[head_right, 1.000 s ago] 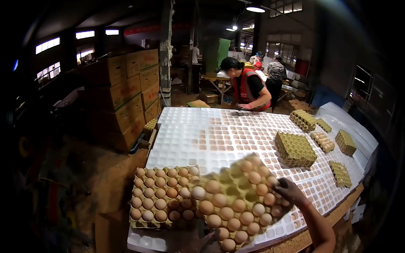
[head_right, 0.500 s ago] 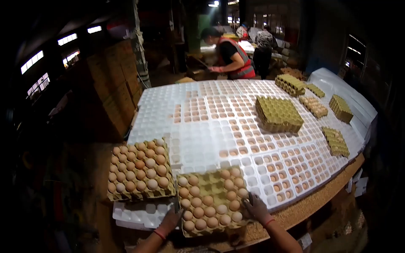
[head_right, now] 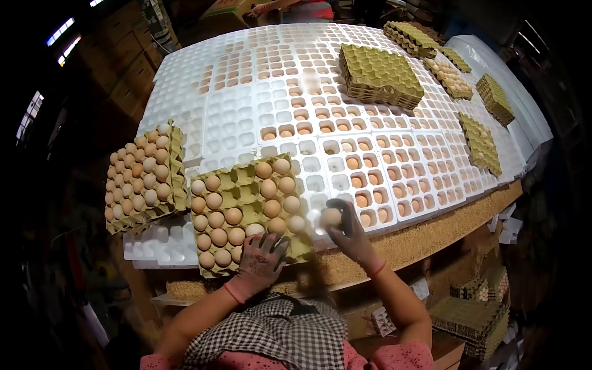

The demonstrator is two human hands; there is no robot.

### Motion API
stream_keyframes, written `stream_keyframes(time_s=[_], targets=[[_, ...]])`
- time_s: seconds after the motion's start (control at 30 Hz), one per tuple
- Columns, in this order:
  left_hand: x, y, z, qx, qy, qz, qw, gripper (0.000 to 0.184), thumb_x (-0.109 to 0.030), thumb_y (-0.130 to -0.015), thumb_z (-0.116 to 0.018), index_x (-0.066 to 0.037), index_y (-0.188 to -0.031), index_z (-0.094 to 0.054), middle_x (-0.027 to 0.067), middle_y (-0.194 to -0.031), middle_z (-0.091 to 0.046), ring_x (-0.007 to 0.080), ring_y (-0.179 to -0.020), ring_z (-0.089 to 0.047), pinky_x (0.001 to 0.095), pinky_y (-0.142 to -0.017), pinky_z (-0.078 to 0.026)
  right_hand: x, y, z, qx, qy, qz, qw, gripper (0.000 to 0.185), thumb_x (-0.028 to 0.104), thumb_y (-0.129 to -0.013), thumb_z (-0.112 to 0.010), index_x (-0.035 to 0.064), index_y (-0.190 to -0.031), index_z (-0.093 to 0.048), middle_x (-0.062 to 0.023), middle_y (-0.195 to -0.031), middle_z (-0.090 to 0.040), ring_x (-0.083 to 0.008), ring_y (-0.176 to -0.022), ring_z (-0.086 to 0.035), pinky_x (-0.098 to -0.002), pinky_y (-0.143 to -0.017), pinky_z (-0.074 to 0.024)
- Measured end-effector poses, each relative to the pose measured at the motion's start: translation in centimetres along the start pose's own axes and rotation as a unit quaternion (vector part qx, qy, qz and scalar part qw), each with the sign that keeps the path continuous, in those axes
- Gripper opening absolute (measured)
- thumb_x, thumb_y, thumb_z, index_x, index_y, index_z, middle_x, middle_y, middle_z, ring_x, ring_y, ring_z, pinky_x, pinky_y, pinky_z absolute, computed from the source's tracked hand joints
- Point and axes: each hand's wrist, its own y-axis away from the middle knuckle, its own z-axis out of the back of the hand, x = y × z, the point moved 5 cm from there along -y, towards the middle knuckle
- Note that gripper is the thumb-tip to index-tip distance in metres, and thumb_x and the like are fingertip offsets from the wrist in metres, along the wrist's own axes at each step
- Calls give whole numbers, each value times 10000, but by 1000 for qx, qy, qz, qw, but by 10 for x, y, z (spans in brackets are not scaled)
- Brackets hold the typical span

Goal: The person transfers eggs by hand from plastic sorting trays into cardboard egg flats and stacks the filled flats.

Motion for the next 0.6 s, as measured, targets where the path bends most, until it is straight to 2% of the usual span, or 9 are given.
stream_keyframes(time_s=[0.1, 0.13, 0.17, 0.23, 0.3, 0.37, 0.43, 0.5, 0.6], targets=[[1, -7, 18, -46, 44, 25, 998, 448, -230, -760, -751, -101, -1165, -610, 121, -1121, -529, 273, -1067, -531, 420, -915, -426, 23, -25, -16, 96, 361, 135, 918, 504, 249, -782, -763, 86, -1187, -511, -133, -1076, -539, -278, -770, -650, -371, -660, -565], [16, -6, 22, -112, 280, 133, 944, 405, -188, -771, -746, -69, -1135, -615, 128, -1121, -528, 278, -1040, -548, 411, -882, -454, 5, -25, -31, 114, 444, 126, 880, 515, 282, -766, -777, 92, -1174, -528, -133, -1079, -550, -276, -769, -655, -371, -654, -565], [31, -3, 21, -171, 495, 231, 820, 363, -145, -782, -741, -36, -1106, -619, 136, -1121, -527, 283, -1012, -565, 401, -849, -481, -10, -24, -43, 130, 523, 117, 834, 526, 316, -750, -791, 99, -1161, -545, -133, -1083, -561, -274, -769, -660, -371, -648, -565], [35, -17, 55, -222, 321, 174, 904, 306, -171, -783, -760, -24, -1028, -651, 134, -1015, -550, 294, -900, -620, 397, -730, -517, -3, -35, -34, 182, 507, 56, 841, 581, 326, -729, -807, 111, -1201, -544, -135, -1127, -568, -279, -815, -671, -372, -688, -566], [32, -34, 53, -82, 189, 175, 963, 375, -261, -765, -774, -54, -1053, -652, 123, -983, -564, 305, -881, -628, 392, -721, -521, -10, -36, -11, 153, 313, 33, 937, 660, 183, -754, -803, 144, -1330, -485, -170, -1281, -542, -308, -926, -671, -395, -775, -551], [18, -46, 44, -11, 38, 92, 995, 544, -283, -733, -783, -108, -1212, -595, 137, -1031, -556, 316, -914, -597, 401, -786, -518, -17, -44, 12, 0, 103, 122, 987, 652, 174, -792, -766, 125, -1370, -468, -144, -1217, -557, -243, -946, -682, -367, -813, -568], [16, -51, 26, 51, -26, 50, 997, 519, -352, -742, -756, -115, -1180, -610, 129, -1035, -561, 303, -940, -603, 411, -785, -518, 5, -55, 6, 39, 174, 74, 981, 659, 196, -793, -766, 144, -1383, -477, -141, -1261, -530, -237, -953, -673, -358, -759, -581], [17, -53, 6, 74, -108, 10, 991, 503, -356, -747, -743, -127, -1175, -613, 121, -1035, -565, 295, -948, -603, 418, -786, -517, 9, -68, -23, 94, 447, 106, 883, 488, 336, -801, -748, 227, -1251, -596, -127, -1316, -481, -284, -918, -667, -355, -702, -581], [22, -56, 14, 105, -74, 17, 992, 534, -358, -736, -752, -112, -1185, -602, 118, -1060, -574, 294, -975, -607, 418, -810, -520, -16, -79, -43, 114, 509, 62, 851, 433, 339, -770, -778, 220, -1165, -647, -142, -1283, -503, -324, -908, -657, -363, -765, -561]])
